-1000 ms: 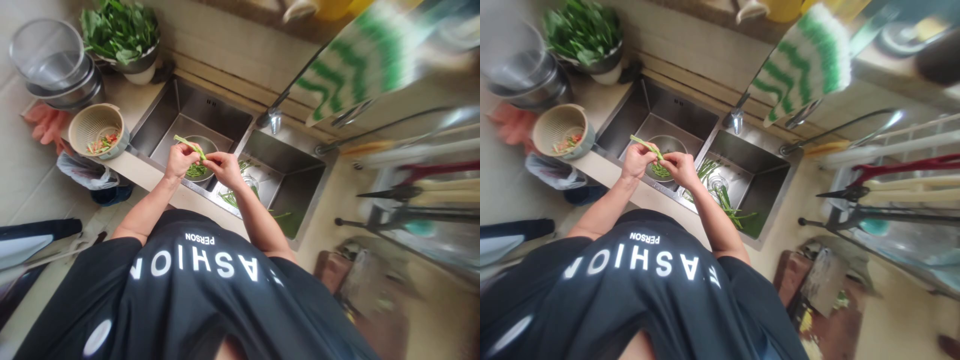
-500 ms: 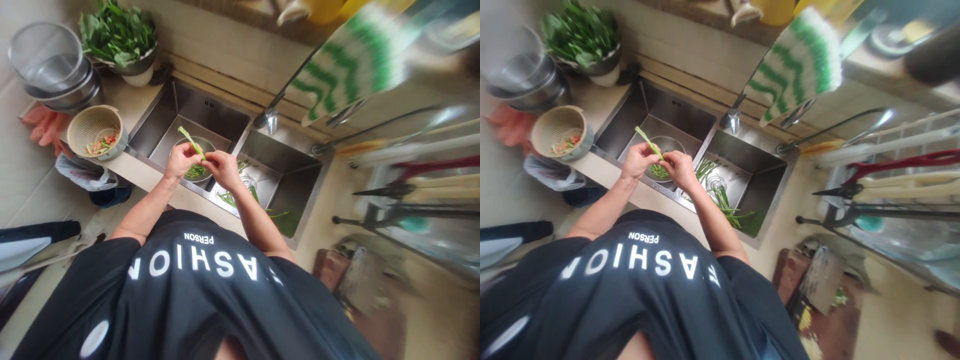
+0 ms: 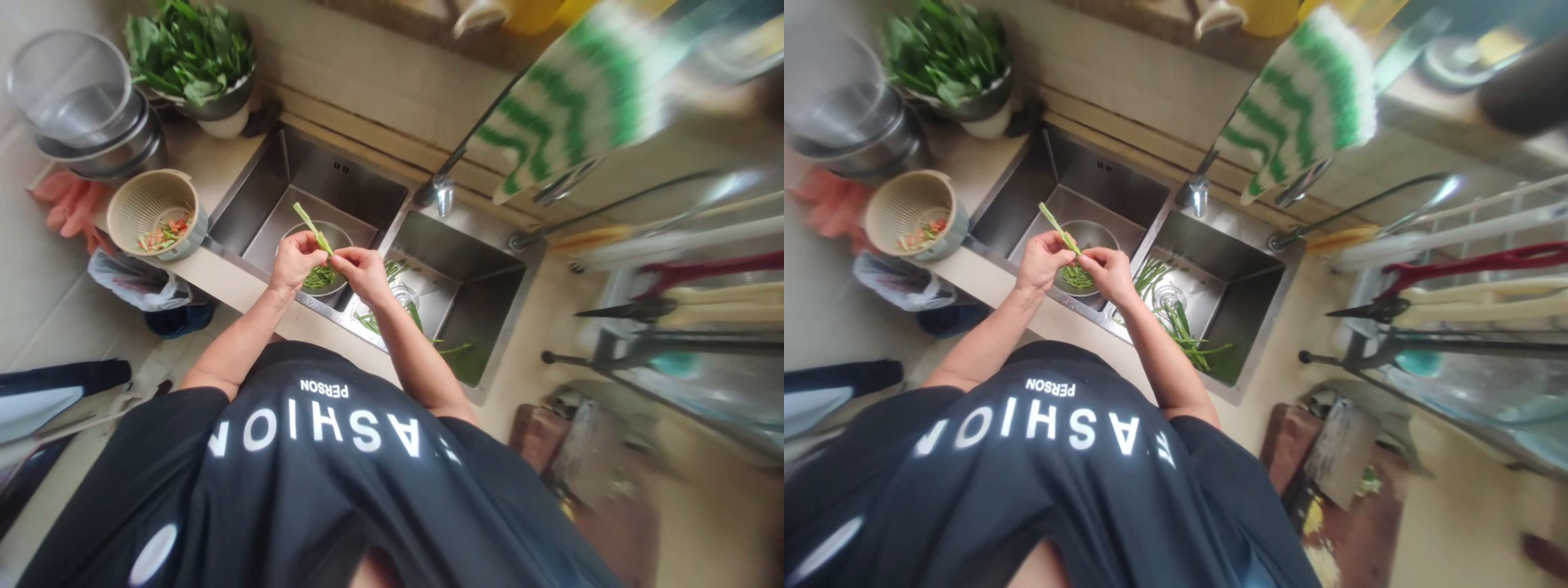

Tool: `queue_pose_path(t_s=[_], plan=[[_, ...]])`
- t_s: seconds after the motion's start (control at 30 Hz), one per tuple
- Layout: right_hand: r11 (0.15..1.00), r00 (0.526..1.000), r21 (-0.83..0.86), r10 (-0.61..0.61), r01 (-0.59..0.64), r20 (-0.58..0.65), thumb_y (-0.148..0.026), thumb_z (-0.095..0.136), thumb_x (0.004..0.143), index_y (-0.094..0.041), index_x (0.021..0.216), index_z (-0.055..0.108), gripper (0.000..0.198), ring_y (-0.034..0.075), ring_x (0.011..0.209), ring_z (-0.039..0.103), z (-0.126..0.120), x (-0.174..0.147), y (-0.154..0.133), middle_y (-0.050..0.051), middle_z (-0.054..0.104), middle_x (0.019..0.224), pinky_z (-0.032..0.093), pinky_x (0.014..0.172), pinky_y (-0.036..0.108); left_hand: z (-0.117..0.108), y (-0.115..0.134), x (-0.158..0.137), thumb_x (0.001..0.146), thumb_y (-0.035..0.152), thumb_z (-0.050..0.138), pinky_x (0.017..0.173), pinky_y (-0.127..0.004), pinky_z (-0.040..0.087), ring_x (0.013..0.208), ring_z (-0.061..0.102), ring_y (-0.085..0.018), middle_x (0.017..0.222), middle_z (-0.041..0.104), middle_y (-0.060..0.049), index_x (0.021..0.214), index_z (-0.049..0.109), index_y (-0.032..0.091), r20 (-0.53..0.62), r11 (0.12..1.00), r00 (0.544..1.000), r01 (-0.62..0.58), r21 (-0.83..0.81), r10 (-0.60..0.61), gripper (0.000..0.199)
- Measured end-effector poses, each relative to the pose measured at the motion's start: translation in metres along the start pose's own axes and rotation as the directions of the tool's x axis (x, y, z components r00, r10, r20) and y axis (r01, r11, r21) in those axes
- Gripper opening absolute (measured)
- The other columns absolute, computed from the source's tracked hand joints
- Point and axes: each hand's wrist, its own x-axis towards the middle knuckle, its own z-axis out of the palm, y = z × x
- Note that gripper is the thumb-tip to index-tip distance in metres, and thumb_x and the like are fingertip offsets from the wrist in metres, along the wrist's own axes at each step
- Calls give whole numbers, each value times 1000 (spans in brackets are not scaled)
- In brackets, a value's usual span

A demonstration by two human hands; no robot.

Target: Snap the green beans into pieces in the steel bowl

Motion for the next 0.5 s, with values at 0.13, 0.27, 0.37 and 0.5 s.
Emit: queue_pose_path(t_s=[0.13, 0.27, 0.37, 0.5], plan=[[942, 971, 260, 175, -212, 161, -61, 74, 67, -16, 73, 65, 47, 9, 54, 44, -2, 2, 5, -1, 57, 61, 34, 52, 24, -4, -5, 0, 51, 18, 73, 53, -21, 50, 54, 59, -9, 65, 67, 2, 73, 64, 13, 60, 999, 997, 41, 25, -42, 25], [973, 977, 177, 117, -149, 180, -63, 66, 76, -17, 70, 59, 47, 8, 54, 38, -7, 1, 7, -2, 51, 60, 30, 53, 24, -12, -14, 3, 58, 25, 73, 60, -25, 54, 63, 63, -13, 74, 69, -2, 84, 66, 12, 132, 991, 990, 25, 134, -43, 29], [999, 991, 37, 8, -13, 131, -61, 61, 81, -16, 72, 61, 45, 9, 59, 41, -21, 1, 3, -1, 52, 63, 33, 58, 24, -21, -8, 5, 69, 33, 72, 74, -33, 57, 82, 67, -20, 97, 71, -10, 106, 65, 12, 209, 918, 976, -137, 371, 61, 43], [977, 988, -200, -49, 78, 144, -54, 58, 84, -15, 77, 64, 40, 12, 62, 46, -45, 0, -10, 1, 57, 66, 36, 62, 27, -27, 17, 3, 83, 34, 64, 107, -51, 40, 126, 53, -32, 141, 54, -16, 134, 54, 19, 319, 473, 867, -480, 739, 382, 54]])
